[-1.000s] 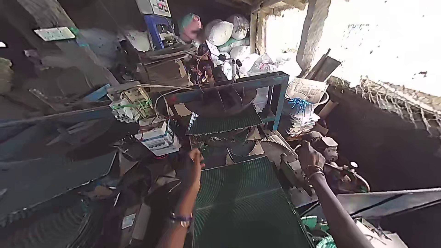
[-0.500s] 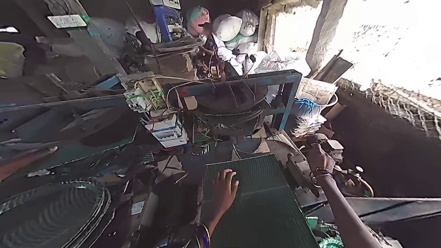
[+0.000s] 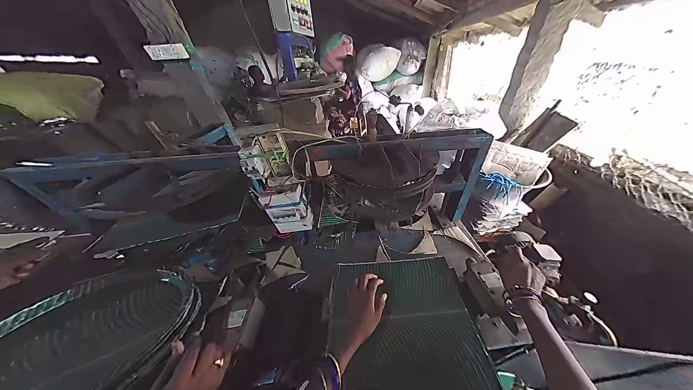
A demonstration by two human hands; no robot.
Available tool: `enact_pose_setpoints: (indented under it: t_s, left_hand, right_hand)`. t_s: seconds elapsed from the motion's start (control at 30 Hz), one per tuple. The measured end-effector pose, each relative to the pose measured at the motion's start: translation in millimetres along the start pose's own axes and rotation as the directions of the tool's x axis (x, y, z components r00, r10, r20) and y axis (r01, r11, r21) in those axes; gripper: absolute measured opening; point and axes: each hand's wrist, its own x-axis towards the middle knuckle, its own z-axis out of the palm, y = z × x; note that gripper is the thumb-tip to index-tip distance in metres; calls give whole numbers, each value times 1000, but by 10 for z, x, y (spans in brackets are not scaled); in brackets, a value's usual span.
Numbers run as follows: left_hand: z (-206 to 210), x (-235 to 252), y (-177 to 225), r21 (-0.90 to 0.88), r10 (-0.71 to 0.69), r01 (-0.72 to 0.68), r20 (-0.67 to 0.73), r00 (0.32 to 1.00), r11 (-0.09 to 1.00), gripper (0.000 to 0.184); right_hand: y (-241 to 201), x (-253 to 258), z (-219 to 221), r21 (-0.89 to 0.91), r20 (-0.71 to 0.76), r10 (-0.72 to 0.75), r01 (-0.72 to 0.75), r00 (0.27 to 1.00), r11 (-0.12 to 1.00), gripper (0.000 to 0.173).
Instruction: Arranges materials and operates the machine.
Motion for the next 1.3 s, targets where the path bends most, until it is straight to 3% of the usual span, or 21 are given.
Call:
enact_pose_setpoints:
  t_s: [0.13,0.33,0.73,1.03,1.1,1.17,1.23,1.3]
  left_hand:
    - [-19,-1,-10,-11,-6,6,9,1000,1000,42]
    - [-15,22,-3,-19,-12,12,13,1000,1000,42]
    - [11,0,-24,-17,-1,1,-1,1000,1000,42]
    - [3,1,-45,-51,-8,8,1,1000,999,41]
    - [5,9,-52,-47,-3,3,-5,1000,999,42]
    - [20,8,-47,-50,3,-3,-2,1000,999,41]
    - [20,19,-47,-51,4,-4,-2,1000,999,41]
    - [18,-4,-49,-55,5,-5,3,1000,998,43]
  right_hand:
    - [-59,-152,-235,73,46,49,-52,998,996,39]
    - [905,-1002,-341,514,-182,-59,146,982,845,27]
    - [1021,-1096,-330,581,-174,-118,199,978,789,33]
    - [1041,-1083,-339,522,-133,-103,158,986,838,34]
    - [854,-979,-455,329,-81,-99,120,992,937,30]
    - [318,-823,-618,174,-57,-159,166,986,970,30]
    - [-534,-814,-696,234,-105,-330,346,938,908,34]
    - [-1360,-860,-560,274,-176,-565,592,806,758,34]
